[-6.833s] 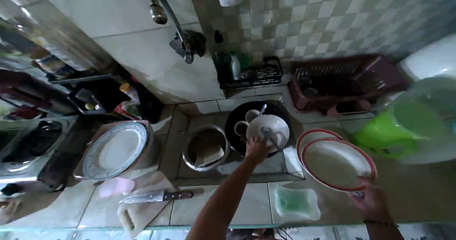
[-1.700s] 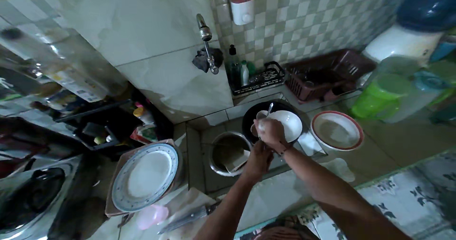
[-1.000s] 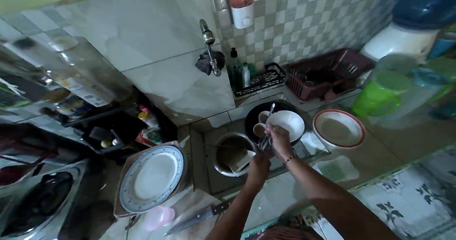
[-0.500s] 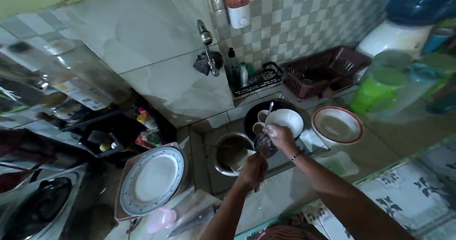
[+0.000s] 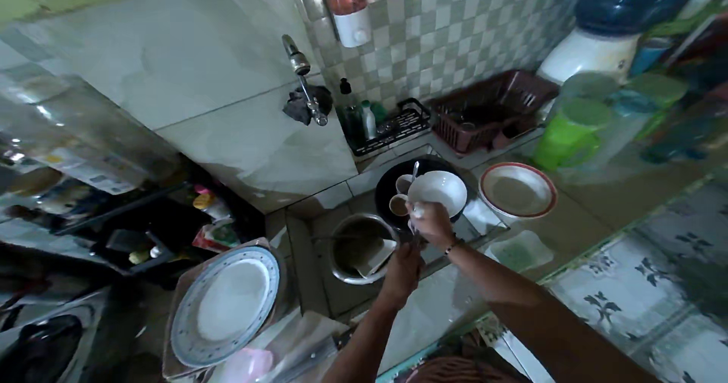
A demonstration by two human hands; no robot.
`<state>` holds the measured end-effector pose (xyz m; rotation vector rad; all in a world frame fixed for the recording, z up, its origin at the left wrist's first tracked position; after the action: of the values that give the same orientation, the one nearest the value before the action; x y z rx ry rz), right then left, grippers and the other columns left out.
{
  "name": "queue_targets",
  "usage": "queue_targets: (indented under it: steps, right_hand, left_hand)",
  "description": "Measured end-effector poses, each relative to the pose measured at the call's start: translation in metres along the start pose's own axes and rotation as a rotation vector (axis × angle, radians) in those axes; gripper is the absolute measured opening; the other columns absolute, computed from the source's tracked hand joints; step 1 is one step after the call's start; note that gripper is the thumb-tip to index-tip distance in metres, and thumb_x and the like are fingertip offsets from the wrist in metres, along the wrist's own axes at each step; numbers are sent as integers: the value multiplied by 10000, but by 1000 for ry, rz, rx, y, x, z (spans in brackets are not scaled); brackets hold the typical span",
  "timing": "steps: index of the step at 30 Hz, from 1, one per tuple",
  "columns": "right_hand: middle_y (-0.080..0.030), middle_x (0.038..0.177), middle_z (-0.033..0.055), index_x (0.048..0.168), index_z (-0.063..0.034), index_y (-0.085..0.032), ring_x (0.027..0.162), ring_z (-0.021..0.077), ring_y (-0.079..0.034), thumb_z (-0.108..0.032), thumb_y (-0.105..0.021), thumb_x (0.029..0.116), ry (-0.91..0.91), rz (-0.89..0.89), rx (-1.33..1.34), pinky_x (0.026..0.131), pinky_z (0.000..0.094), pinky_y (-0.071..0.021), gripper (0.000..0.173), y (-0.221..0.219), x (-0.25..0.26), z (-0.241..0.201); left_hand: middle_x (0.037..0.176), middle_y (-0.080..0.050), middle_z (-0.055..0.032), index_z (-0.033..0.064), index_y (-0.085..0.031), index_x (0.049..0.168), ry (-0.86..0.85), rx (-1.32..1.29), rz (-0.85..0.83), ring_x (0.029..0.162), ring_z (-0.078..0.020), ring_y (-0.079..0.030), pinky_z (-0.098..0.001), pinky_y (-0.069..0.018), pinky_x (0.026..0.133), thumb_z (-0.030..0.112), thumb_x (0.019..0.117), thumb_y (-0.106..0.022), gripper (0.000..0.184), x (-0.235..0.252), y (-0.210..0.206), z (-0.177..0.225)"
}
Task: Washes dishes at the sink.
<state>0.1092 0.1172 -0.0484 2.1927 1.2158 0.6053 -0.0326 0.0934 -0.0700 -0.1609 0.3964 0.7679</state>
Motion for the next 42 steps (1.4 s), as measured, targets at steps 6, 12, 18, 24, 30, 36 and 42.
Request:
queue_targets:
  steps: [6,12,18,24,30,36,42]
  right_hand:
    - [-733,925,132,917,3,-770,899,251,-711,-240,-681,955,300,196,161,822,461,-591,262,-12,-10,4]
    - [-708,825,170,832,-12,-729,821,360,-717,-309,-579,1007,470,-40,-268,682,549,-559,376,-4,-11,-5]
    - [-675,788,139,917,20,-701,707,243,-653,-339,-554,1067,-207,236,457,707,442,-553,416,14,11,31]
    - [-717,1024,171,1315,35,-531,893,241,-729,-251,-456,1107,-501,15,1254,800,378,-621,361,-25,-40,44]
    - [-639,798,85,1181,20,-561,664,165,-659,-176,-474,1095,-651,-23,1105,645,317,-592,231,7,-28,75]
    - [-601,802,83,1210,-34,-520,636,178,-637,-236,-476,1092,-790,-21,1258,599,323,-585,238,46,3,129]
    - [-530,697,1,1048,-48,-587,500,87,-471,-281,-462,1099,-726,-41,925,460,252,-436,270,92,16,197]
  left_hand:
    - [739,-553,-4,39,-545,1231,-25,19,-56,496,-66,-472,-207,-420,442,189,1093,-474,216,8,5,9]
    - [761,-552,-9,20,-540,1277,-10,70,-56,513,-55,-456,-201,-385,447,150,1096,-438,244,6,-8,-1]
    - [678,-487,17,18,-536,1333,-72,-102,69,472,-58,-411,-212,-367,418,206,1117,-394,320,11,-31,-4]
    - [783,-599,-58,-41,-603,1147,-15,-62,154,591,-103,-546,-272,-499,549,256,1137,-323,408,38,-31,-10]
    - [653,-503,-21,4,-565,1069,107,-44,77,444,-98,-430,-247,-396,408,331,1143,-267,449,57,-73,-11]
    - [661,-467,6,22,-585,1016,111,61,2,465,-69,-407,-223,-376,429,323,1134,-338,407,91,-129,0]
    - [1079,-678,-179,-23,-651,1235,39,593,-126,899,-250,-661,-441,-547,845,315,1118,-406,434,137,-155,12]
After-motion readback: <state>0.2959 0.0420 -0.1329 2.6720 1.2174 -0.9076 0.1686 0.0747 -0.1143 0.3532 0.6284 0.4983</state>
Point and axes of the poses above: each hand's wrist, its own x-axis towards the middle knuckle, its own y-axis out of the back of the hand, z = x × y, the point moved 6 cm from there along x, towards the middle knuckle
